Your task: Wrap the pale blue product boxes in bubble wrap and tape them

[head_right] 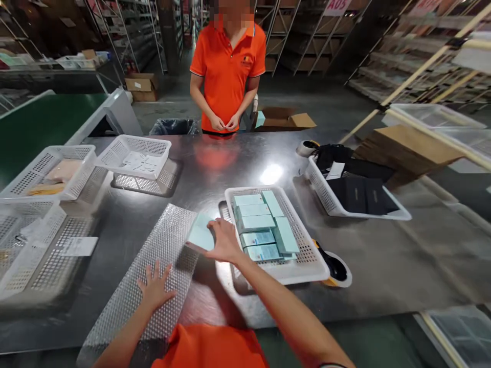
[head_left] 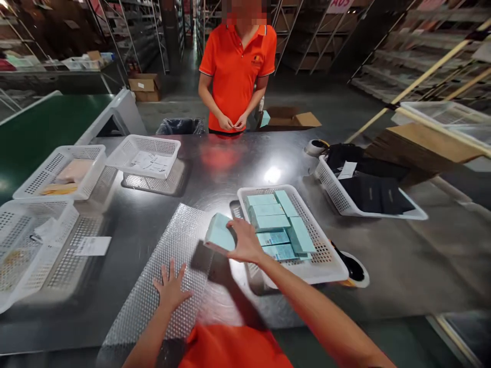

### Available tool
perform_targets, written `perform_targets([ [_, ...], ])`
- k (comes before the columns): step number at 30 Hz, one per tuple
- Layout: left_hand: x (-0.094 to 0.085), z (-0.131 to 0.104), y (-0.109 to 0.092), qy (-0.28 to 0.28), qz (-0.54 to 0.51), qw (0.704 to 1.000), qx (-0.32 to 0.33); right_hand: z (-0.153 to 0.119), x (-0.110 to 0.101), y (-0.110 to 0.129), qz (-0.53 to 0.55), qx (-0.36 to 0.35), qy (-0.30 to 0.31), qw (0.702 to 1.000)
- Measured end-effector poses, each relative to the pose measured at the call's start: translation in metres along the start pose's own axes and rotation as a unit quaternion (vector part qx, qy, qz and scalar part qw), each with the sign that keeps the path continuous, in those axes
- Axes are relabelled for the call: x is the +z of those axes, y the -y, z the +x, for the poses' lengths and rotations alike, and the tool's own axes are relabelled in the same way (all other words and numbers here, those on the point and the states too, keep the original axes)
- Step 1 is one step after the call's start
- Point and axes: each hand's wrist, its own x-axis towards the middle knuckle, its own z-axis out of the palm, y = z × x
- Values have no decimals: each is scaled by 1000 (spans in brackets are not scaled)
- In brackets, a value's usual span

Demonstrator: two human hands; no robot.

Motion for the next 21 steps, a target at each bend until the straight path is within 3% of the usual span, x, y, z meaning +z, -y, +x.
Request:
perform_targets([
  [4, 3, 5, 4, 46, -20, 999, -4, 46, 80, 58, 16, 3, 90, 996],
  [8, 6, 11, 3, 84, -3, 996, -17, 82, 134, 69, -20, 27, 115, 993],
  [14, 15, 17, 3, 103, -8, 994, -23, 98, 168, 57, -30, 22, 105, 994],
  [21, 31, 14, 9, 50, 28, 998, -11, 90, 178, 52, -24, 25, 102, 994],
])
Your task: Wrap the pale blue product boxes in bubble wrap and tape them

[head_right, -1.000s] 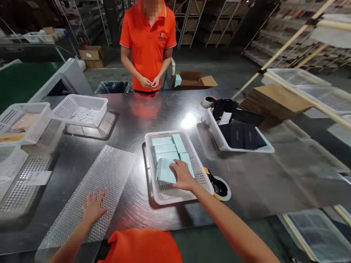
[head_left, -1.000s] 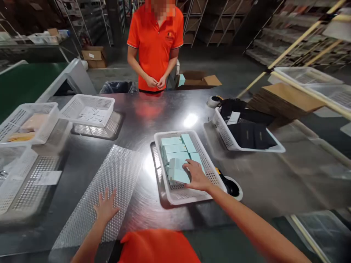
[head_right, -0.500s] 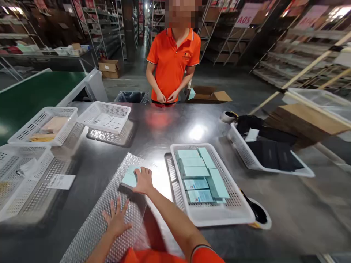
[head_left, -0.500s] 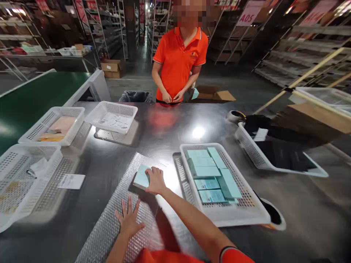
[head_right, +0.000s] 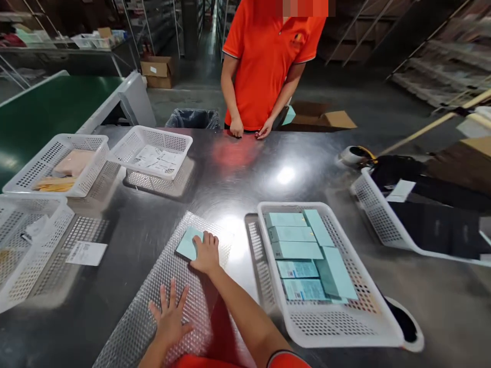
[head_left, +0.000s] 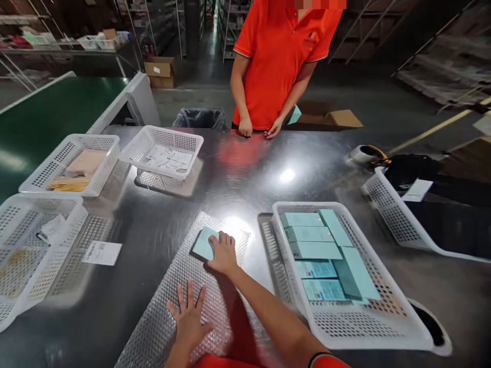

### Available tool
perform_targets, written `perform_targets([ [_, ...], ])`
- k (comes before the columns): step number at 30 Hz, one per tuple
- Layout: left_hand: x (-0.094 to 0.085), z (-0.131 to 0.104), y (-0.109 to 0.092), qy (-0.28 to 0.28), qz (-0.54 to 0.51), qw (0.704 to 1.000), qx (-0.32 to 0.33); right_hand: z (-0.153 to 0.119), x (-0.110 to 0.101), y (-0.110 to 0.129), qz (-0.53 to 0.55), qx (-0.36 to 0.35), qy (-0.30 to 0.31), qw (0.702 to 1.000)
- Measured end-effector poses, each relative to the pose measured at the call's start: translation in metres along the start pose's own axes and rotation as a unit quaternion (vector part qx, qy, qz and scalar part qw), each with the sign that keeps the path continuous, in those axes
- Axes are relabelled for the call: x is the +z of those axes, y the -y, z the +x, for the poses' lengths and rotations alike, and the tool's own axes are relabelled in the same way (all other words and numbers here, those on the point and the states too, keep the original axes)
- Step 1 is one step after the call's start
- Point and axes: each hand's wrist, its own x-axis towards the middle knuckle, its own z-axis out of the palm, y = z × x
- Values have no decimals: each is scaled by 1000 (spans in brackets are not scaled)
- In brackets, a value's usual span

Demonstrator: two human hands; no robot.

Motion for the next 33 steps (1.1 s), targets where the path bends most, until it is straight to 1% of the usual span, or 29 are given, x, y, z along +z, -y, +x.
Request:
perform_targets([
  [2, -2, -2, -1, -2, 6, 1000, -1, 0, -1, 1, 1, 5, 0, 1000],
  [8, -21, -5, -7, 15, 10, 1000, -8, -1, -4, 0, 1, 10, 13, 1000],
  [11, -20, -6, -6, 16, 5, 1000, -3, -2, -4, 0, 2, 10, 10, 1000],
  [13, -17, -4, -6, -3, -1, 1000, -4, -3, -2, 0, 2, 10, 5, 1000],
  [14, -17, -2, -6, -25, -6, 1000, -1, -4, -2, 1, 2, 9, 4, 1000],
  [15, -18, 0, -7, -58, -10, 998, 4, -5, -1, 2, 0, 9, 4, 1000],
  [17, -27, 10, -10, -145, -15, 989, 27, -5, -2, 3, -5, 12, 12, 1000],
  [18, -34, 16, -13, -191, -16, 981, 43, -4, -3, 3, -3, 14, 21, 1000],
  [20, -54, 32, -20, -263, -6, 962, 73, 1, -11, -1, 19, 17, 52, 998],
  [22, -76, 49, -27, -312, 16, 944, 106, 12, -23, -10, 48, 18, 70, 996],
  [24, -94, 64, -33, -342, 53, 927, 145, 26, -36, -25, 48, 45, 58, 996],
  [26, -106, 77, -37, -341, 98, 915, 191, 42, -45, -42, 24, 89, 40, 995],
  [29, -113, 90, -38, -287, 145, 915, 242, 59, -44, -63, 1, 131, 54, 990],
  [31, -113, 96, -39, -262, 154, 920, 249, 66, -40, -71, -3, 138, 72, 988],
  [33, -112, 99, -39, -253, 155, 923, 246, 72, -36, -76, -1, 135, 88, 987],
])
